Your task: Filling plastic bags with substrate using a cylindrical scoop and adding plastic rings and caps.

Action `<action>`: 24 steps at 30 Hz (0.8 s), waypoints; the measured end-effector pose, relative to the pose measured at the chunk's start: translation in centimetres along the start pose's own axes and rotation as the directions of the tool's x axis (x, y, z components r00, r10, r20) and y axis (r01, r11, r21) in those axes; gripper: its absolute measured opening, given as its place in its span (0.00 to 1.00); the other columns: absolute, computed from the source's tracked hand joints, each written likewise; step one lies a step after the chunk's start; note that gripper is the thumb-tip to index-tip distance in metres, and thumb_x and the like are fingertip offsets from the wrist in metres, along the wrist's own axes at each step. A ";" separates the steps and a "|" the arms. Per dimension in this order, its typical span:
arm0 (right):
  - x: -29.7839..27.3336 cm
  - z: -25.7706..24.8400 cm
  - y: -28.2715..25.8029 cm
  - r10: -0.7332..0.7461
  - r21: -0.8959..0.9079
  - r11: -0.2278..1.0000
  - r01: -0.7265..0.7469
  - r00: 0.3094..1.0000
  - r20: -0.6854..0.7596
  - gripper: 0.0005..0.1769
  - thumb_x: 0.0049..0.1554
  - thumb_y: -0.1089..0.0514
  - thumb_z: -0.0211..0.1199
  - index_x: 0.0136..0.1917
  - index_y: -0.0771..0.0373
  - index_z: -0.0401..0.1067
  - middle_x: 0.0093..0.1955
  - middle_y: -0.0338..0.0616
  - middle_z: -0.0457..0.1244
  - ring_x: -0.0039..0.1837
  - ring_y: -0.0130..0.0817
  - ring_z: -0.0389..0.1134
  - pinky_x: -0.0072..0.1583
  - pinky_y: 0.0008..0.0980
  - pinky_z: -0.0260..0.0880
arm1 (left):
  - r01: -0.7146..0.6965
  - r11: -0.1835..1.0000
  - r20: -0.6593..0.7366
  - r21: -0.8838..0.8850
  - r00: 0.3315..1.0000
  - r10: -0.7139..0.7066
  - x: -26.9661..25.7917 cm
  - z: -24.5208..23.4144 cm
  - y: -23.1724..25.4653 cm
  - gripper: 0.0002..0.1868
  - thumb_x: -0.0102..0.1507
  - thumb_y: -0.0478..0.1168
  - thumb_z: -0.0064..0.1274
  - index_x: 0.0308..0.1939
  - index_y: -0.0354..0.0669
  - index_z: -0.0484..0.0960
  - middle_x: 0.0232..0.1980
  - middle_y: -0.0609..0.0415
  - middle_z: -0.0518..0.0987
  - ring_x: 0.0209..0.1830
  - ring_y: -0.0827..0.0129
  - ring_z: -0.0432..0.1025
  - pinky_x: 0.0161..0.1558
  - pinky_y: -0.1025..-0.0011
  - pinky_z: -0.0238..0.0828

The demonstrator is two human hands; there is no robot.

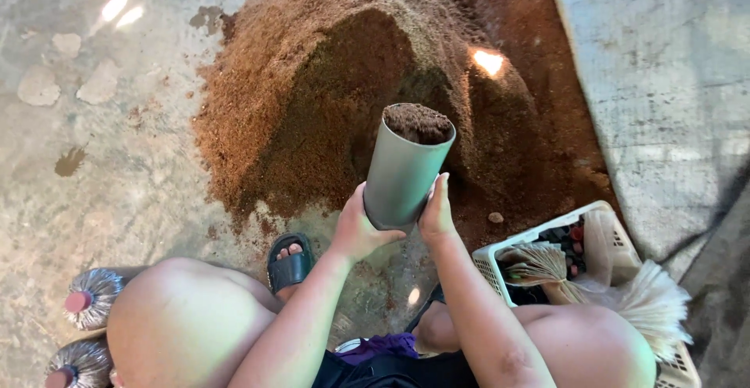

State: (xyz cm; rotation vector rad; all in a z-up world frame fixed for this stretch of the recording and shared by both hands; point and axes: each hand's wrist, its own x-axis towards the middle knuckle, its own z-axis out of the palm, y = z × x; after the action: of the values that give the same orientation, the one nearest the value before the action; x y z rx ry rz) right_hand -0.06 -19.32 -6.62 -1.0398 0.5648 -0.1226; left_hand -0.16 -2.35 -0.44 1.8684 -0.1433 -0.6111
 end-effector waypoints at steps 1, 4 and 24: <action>-0.3 0.0 -0.5 -0.008 0.002 1.000 0.008 1.000 -0.004 0.45 0.60 0.19 0.39 0.72 0.51 0.66 0.66 0.44 0.66 0.68 0.40 0.65 0.75 0.49 0.58 | -0.008 1.000 0.005 0.002 1.000 0.008 -0.2 0.4 -0.4 0.63 0.42 0.52 0.78 0.75 0.44 0.57 0.72 0.41 0.67 0.75 0.43 0.60 0.73 0.42 0.60; -0.9 0.1 -1.8 -0.037 0.010 0.999 0.037 0.999 0.000 0.45 0.60 0.19 0.39 0.71 0.51 0.66 0.65 0.44 0.66 0.68 0.39 0.66 0.75 0.48 0.59 | -0.158 0.983 -0.097 0.092 0.981 0.167 -0.8 1.5 -1.5 0.68 0.41 0.58 0.78 0.76 0.41 0.54 0.73 0.37 0.64 0.74 0.39 0.60 0.72 0.39 0.60; -5.3 2.5 -5.2 -0.173 0.083 0.983 0.165 0.981 0.093 0.42 0.60 0.19 0.39 0.61 0.49 0.76 0.55 0.42 0.70 0.59 0.36 0.71 0.72 0.45 0.65 | -0.142 0.988 -0.216 0.057 0.965 0.151 -3.4 0.9 1.6 0.69 0.39 0.60 0.80 0.76 0.46 0.57 0.70 0.40 0.71 0.73 0.45 0.64 0.72 0.42 0.60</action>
State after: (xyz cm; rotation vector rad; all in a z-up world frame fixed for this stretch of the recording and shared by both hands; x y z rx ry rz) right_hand -2.45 -18.12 0.71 -1.0140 0.3780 -0.2385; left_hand -3.22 -2.44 1.91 1.9309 -0.1483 -0.2989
